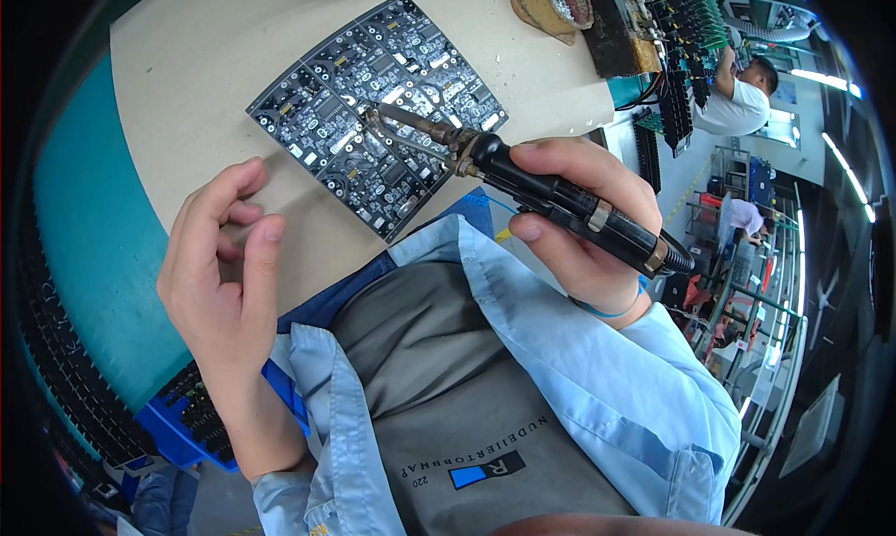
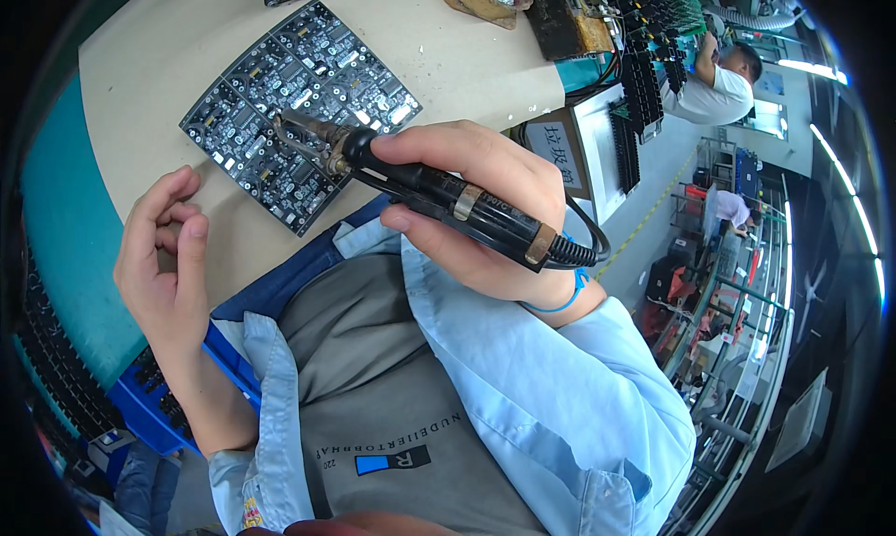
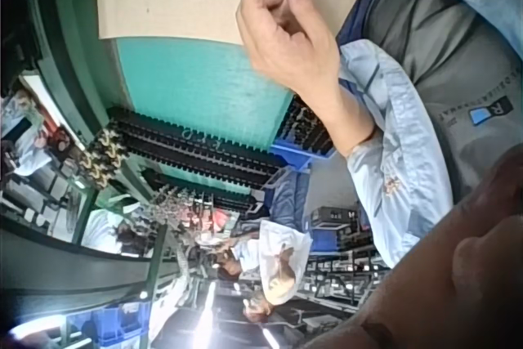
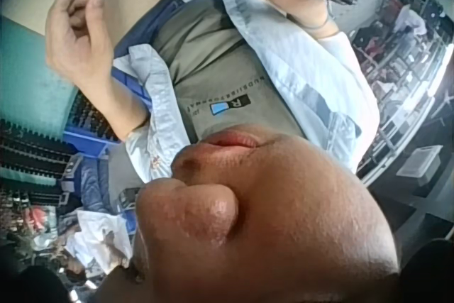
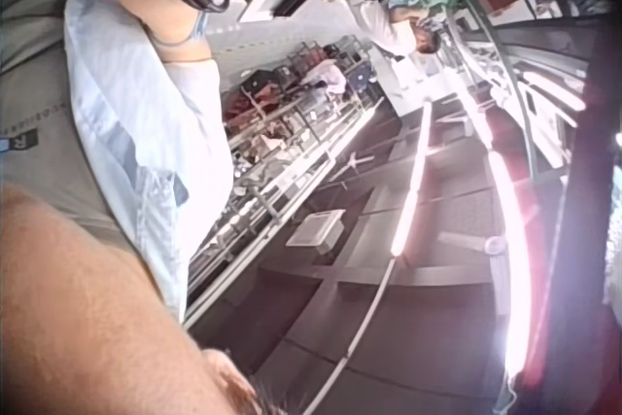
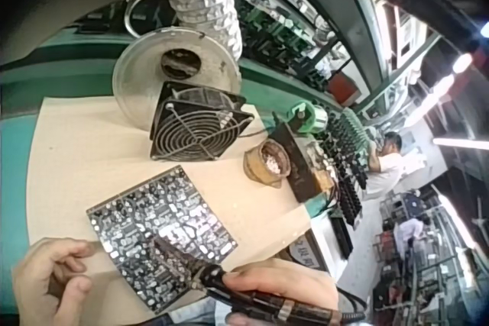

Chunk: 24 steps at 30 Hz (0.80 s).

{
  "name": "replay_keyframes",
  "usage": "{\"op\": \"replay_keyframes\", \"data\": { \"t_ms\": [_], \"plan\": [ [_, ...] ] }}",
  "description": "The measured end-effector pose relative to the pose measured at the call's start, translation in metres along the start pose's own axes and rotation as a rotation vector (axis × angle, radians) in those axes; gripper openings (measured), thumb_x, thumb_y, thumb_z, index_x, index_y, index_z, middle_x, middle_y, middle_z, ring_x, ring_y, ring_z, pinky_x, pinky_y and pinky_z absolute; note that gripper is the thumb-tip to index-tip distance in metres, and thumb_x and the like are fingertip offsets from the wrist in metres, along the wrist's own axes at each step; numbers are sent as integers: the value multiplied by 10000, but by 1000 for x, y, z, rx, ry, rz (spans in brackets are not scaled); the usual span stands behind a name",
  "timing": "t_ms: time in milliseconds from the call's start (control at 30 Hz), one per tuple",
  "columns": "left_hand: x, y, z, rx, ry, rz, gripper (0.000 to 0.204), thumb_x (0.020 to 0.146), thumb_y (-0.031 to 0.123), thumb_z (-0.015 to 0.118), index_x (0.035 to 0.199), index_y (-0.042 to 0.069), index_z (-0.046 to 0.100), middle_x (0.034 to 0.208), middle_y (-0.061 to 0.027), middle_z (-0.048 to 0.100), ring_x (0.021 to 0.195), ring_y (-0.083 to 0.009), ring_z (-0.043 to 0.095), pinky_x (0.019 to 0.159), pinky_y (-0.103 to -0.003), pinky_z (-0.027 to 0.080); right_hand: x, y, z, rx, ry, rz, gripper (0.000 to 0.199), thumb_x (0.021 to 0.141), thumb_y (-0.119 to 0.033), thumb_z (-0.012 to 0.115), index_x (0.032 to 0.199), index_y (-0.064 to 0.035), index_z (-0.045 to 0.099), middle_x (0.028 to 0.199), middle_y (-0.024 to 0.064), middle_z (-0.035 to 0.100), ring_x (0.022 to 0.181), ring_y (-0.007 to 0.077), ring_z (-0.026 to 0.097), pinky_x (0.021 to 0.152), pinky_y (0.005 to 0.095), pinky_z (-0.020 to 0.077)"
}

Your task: Soldering components onto a printed circuit board at an assembly station.

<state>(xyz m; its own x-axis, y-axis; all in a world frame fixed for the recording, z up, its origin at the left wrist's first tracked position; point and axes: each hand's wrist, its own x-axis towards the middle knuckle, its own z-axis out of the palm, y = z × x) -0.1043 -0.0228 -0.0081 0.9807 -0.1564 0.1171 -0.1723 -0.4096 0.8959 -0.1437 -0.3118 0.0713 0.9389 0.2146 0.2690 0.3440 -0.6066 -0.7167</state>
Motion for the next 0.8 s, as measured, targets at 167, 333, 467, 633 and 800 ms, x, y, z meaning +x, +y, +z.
{"op": "replay_keyframes", "data": {
  "t_ms": [167, 333, 467, 633, 800],
  "plan": [
    [1, -4, 0, 6, 35, 42, 346, 878, 62, 766, 1217, 27, 710, 1110, -89, 753, 857, -126, 650, 630, -232, 473, -3, -4, -2, -7, 29, 14, 461, 755, -42, 878, 1179, 15, 709, 1071, 169, 755, 911, 270, 754, 805, 337, 594],
    [1, -5, 1, -2, 38, 43, 344, 875, 55, 764, 1214, 23, 710, 1115, -88, 752, 857, -125, 649, 627, -229, 469, -3, -7, -3, 3, 29, -9, 480, 741, -32, 887, 1185, 16, 709, 1078, 166, 754, 918, 272, 753, 805, 345, 595],
    [1, -6, 3, -18, 35, 48, 348, 871, 40, 762, 1214, 21, 711, 1119, -87, 752, 852, -119, 647, 625, -223, 464, -2, -11, 4, 82, -54, -6, 477, 739, -35, 888, 1182, 6, 715, 1070, 154, 757, 922, 293, 751, 793, 361, 600],
    [1, -4, 2, -17, 43, 53, 359, 862, 16, 760, 1217, 26, 712, 1121, -83, 751, 845, -114, 641, 619, -218, 457, 3, -17, 12, 31, -120, -69, 486, 715, -38, 894, 1171, -9, 730, 1040, 134, 762, 885, 289, 744, 757, 350, 594],
    [7, 4, 3, -26, 47, -51, 539, 789, 2, 813, 1307, 51, 674, 1199, -74, 729, 851, -137, 618, 646, -241, 475, 4, -19, 14, 36, -111, -70, 483, 718, -40, 893, 1172, -9, 730, 1032, 137, 761, 867, 282, 745, 744, 345, 592]
  ]
}}
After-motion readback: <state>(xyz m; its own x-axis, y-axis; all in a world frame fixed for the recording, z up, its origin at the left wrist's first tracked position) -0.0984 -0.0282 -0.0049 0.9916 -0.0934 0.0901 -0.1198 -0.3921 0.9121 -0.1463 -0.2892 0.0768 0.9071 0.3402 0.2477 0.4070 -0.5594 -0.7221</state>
